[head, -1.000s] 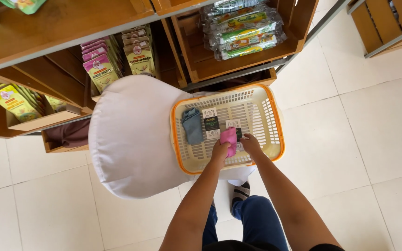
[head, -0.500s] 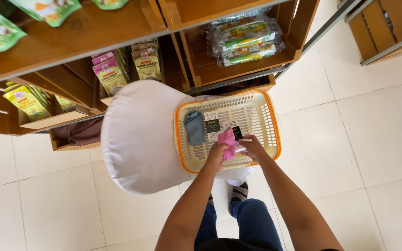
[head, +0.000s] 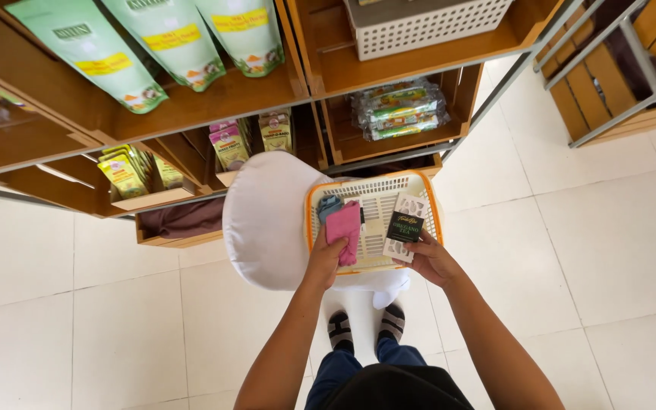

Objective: Cleaning and wiping down wooden display shelves and packaged products in a grocery store section.

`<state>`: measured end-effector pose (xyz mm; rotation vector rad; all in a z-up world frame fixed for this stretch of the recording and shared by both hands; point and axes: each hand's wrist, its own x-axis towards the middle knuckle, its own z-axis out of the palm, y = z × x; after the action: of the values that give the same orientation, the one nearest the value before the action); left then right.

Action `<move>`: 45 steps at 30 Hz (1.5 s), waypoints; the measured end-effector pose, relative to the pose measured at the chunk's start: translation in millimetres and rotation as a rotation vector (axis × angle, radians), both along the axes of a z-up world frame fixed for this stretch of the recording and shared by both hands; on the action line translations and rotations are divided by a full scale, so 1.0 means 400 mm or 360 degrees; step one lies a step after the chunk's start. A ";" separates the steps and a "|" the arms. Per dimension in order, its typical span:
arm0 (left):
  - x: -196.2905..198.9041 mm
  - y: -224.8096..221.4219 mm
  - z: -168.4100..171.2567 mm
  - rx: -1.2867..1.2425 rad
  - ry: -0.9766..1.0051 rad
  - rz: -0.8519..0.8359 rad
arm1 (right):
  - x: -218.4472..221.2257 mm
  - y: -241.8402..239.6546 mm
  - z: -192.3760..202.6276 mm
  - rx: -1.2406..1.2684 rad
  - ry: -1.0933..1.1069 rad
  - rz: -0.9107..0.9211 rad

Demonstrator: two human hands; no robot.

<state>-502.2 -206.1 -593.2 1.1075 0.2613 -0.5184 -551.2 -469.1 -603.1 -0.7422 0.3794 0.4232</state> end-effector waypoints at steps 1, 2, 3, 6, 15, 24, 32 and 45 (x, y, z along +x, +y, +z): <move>-0.010 -0.011 0.026 -0.0006 -0.0023 0.0001 | -0.001 -0.001 0.031 -0.0006 -0.0023 0.0001; -0.020 -0.023 0.050 0.0218 -0.0420 -0.0020 | -0.002 -0.003 0.060 -0.0016 -0.0066 -0.0029; -0.031 -0.034 0.072 0.0446 -0.0813 -0.0035 | -0.003 -0.003 0.087 -0.0023 -0.0107 -0.0057; -0.070 -0.105 0.335 0.0969 -0.0792 -0.0145 | -0.002 -0.003 0.180 -0.0081 -0.0200 0.0001; -0.174 -0.173 0.446 0.1503 -0.1803 -0.0281 | -0.055 0.003 0.243 -0.0101 -0.0287 -0.0088; -0.134 -0.170 0.535 0.1528 -0.1823 0.0118 | -0.073 -0.036 0.340 -0.0282 -0.0209 0.0006; -0.106 -0.222 0.532 0.1604 -0.1899 -0.0209 | -0.052 -0.037 0.396 -0.0540 -0.0312 0.0126; -0.098 -0.089 0.574 0.1577 -0.2086 0.0063 | 0.000 0.068 0.450 -0.0423 -0.0368 0.0043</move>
<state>-541.3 -241.8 -363.5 2.1524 -0.6931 0.5209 -551.1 -441.8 -423.3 -1.0454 0.2098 0.3109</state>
